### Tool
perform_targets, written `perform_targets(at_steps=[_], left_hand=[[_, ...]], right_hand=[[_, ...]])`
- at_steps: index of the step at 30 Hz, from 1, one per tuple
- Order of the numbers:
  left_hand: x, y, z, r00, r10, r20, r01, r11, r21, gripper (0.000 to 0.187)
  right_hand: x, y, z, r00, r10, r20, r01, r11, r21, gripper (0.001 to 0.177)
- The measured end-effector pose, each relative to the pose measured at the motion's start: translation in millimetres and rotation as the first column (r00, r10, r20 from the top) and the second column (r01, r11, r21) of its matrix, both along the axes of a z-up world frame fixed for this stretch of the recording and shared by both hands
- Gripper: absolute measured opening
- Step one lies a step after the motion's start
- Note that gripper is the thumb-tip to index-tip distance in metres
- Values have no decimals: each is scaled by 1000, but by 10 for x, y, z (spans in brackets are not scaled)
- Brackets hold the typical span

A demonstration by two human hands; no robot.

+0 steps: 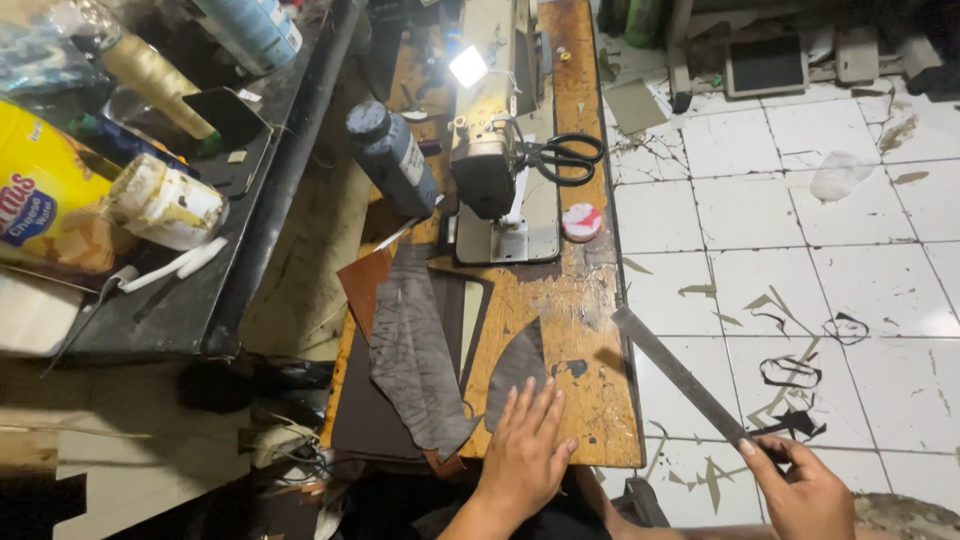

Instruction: Measuring and marking leather pieces with a ruler and pen on a workshop table

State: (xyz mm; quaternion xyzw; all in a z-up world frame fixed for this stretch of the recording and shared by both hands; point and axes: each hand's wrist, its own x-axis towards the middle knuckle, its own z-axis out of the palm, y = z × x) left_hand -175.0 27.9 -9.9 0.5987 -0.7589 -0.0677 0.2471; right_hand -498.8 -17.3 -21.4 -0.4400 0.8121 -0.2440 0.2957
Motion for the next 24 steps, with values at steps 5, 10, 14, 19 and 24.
perform_targets(at_steps=[5,10,14,19,24], left_hand=[[35,199,86,999,33,-16,-33,999,15,77],[85,431,37,998,36,58,-37,999,8,70],[154,510,-20,1000,-9,-6,9,998,-59,53],[245,603,91,994,-63,-88,57,996,-68,48],[306,679,234,987,-115,-114,107,991,-74,48]], right_hand=[[-142,-169,26,967,229,-115,-223,973,68,33],[-157,-356,139,948,270,-171,-246,958,148,46],[-127,-467,78,895,356,-268,-353,934,63,41],[33,-629,150,772,497,-397,-530,848,32,41],[127,-794,224,656,576,-488,-596,792,133,53]])
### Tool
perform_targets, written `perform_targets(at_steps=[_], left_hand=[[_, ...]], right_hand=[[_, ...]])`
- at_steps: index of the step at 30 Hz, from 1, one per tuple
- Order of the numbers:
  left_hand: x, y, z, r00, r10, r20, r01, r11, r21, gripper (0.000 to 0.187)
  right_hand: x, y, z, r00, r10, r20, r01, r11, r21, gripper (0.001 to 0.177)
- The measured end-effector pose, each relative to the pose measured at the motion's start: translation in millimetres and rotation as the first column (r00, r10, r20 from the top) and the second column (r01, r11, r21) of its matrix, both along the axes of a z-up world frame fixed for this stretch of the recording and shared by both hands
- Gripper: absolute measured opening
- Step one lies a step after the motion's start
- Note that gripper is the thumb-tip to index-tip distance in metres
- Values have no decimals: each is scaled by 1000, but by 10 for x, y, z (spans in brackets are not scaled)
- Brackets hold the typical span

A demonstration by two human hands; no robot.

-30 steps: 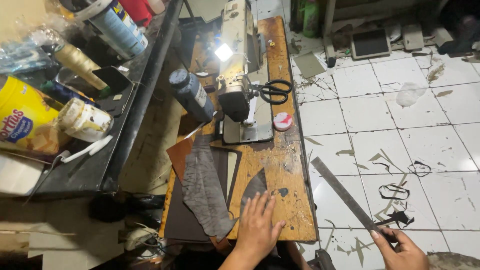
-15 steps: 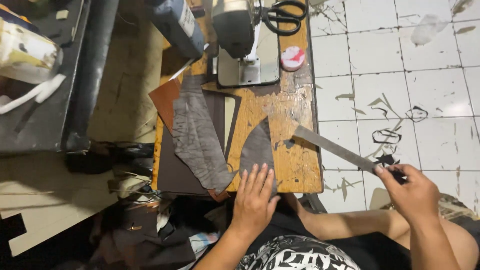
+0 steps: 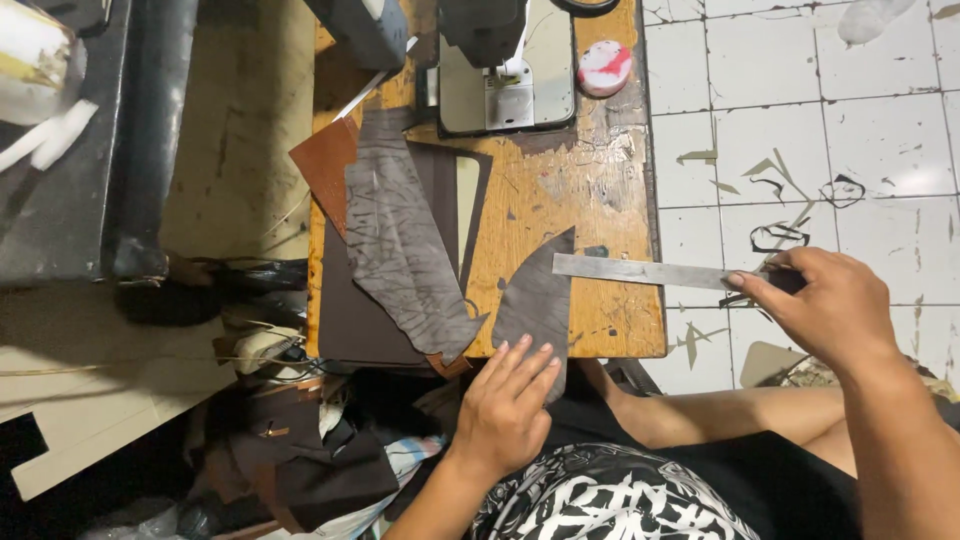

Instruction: Measuring and marking leather pieces with a ruler and pen on a workshop table

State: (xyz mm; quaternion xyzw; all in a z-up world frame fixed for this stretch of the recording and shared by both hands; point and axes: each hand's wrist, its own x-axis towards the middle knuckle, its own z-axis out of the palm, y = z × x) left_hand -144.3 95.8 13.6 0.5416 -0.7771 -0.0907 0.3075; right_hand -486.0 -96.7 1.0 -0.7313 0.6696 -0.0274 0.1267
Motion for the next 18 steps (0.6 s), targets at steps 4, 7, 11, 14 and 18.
perform_targets(at_steps=[4,7,11,14,18], left_hand=[[-15,-39,156,1000,6,-20,-5,997,77,59],[-56,-169,249,999,21,-37,-19,997,78,73],[-126,-435,85,996,84,21,-85,994,62,67],[-171,-612,-91,978,170,120,-171,985,2,68],[-206,-655,-248,961,220,169,-211,975,-69,67]], right_hand=[[68,-71,96,999,-12,-48,16,996,84,58],[70,-124,104,995,27,-92,-20,997,77,61],[-70,-147,-95,981,125,-146,-145,980,-139,54],[-110,-128,-176,977,154,-149,-183,962,-202,52],[-94,-104,-189,980,145,-136,-170,967,-190,47]])
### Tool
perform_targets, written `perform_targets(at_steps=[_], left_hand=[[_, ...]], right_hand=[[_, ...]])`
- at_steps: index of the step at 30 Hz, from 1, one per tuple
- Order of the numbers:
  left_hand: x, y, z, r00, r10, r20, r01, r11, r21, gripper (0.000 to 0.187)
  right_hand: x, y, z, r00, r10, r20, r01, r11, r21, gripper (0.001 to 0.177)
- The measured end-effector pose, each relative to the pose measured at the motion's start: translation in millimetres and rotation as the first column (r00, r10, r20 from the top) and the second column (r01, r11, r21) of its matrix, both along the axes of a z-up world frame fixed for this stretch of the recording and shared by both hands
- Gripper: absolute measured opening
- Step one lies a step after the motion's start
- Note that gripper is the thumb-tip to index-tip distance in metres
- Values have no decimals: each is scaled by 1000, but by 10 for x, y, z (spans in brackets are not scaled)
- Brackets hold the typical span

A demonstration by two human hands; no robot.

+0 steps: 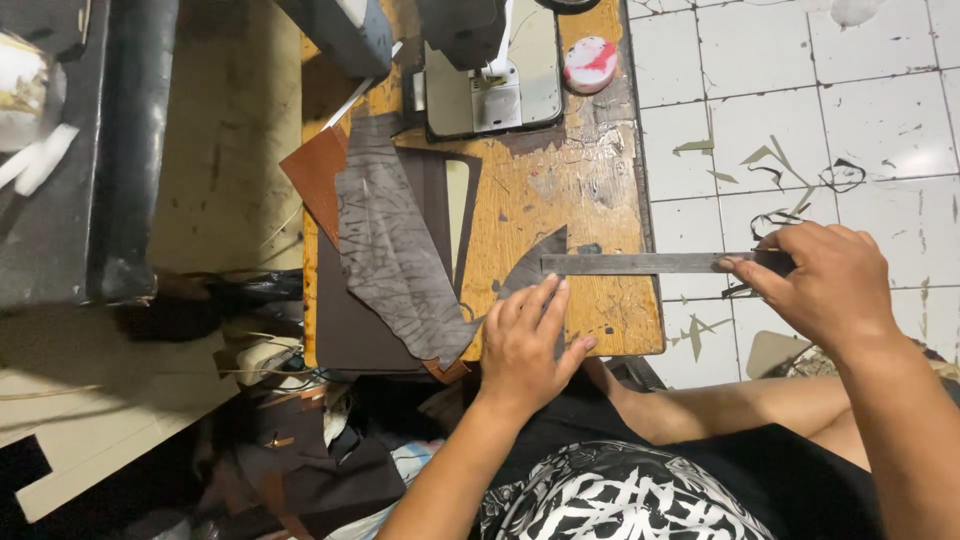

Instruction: Measuring and marking leather pieces with a ruler and pen on a workshop table

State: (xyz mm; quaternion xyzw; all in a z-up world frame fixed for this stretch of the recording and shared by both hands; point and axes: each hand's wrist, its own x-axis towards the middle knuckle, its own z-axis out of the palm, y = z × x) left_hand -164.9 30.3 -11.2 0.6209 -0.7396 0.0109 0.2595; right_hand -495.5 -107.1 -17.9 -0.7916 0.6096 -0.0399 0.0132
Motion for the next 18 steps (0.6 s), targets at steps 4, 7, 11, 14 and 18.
perform_targets(at_steps=[4,7,11,14,18], left_hand=[[-7,-2,-3,1000,19,11,-19,1000,-22,64],[-15,-9,10,1000,27,7,-27,999,-33,61],[-26,-30,10,999,39,18,-37,997,-68,58],[-26,-32,11,999,42,18,-41,998,-56,60],[-25,-35,26,999,44,16,-43,997,-59,59]], right_hand=[[-46,20,-88,999,36,10,-36,997,-69,47],[-77,18,-160,996,83,27,-79,987,-143,43],[-11,0,-96,995,92,34,-89,991,-97,46],[76,-10,4,999,36,11,-36,999,18,47],[69,-32,-40,999,45,-16,-44,999,21,49]])
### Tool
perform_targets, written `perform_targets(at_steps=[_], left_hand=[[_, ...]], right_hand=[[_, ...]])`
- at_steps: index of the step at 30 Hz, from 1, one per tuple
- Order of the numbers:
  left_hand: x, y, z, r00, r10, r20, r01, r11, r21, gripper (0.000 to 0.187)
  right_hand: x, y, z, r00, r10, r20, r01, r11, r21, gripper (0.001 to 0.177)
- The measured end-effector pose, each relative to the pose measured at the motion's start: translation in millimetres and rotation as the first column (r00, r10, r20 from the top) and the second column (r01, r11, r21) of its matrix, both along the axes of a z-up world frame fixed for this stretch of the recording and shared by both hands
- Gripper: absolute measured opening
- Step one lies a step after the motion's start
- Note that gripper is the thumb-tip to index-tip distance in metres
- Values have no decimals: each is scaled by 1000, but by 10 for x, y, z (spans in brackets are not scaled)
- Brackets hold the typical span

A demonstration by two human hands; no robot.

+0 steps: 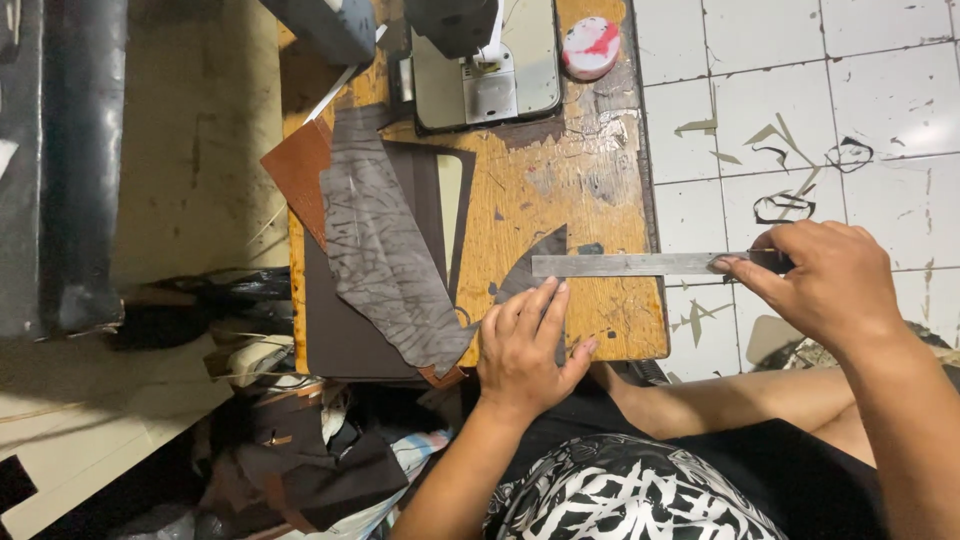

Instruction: Measuring and marking leather pieces with a ruler and pen on a workshop table

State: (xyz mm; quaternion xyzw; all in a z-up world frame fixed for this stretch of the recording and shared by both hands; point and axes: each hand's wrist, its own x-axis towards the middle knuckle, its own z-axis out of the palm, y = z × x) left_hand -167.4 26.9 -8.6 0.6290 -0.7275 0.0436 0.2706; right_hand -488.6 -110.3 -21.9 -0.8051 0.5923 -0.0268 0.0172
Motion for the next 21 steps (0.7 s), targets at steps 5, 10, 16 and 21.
perform_targets(at_steps=[5,10,16,21], left_hand=[[-2,-24,25,1000,-2,5,2,1000,-18,60],[-12,-21,-5,1000,13,4,-12,1000,-5,61],[-7,-22,3,1000,15,-7,-15,1000,-3,61],[-4,-18,-5,1000,10,-20,-10,1000,9,62]], right_hand=[[67,-14,104,999,-15,37,11,995,96,45],[115,-35,154,999,-42,-4,43,987,157,49],[80,-53,95,1000,3,3,-3,993,114,50],[72,-41,91,999,21,28,-24,996,86,49]])
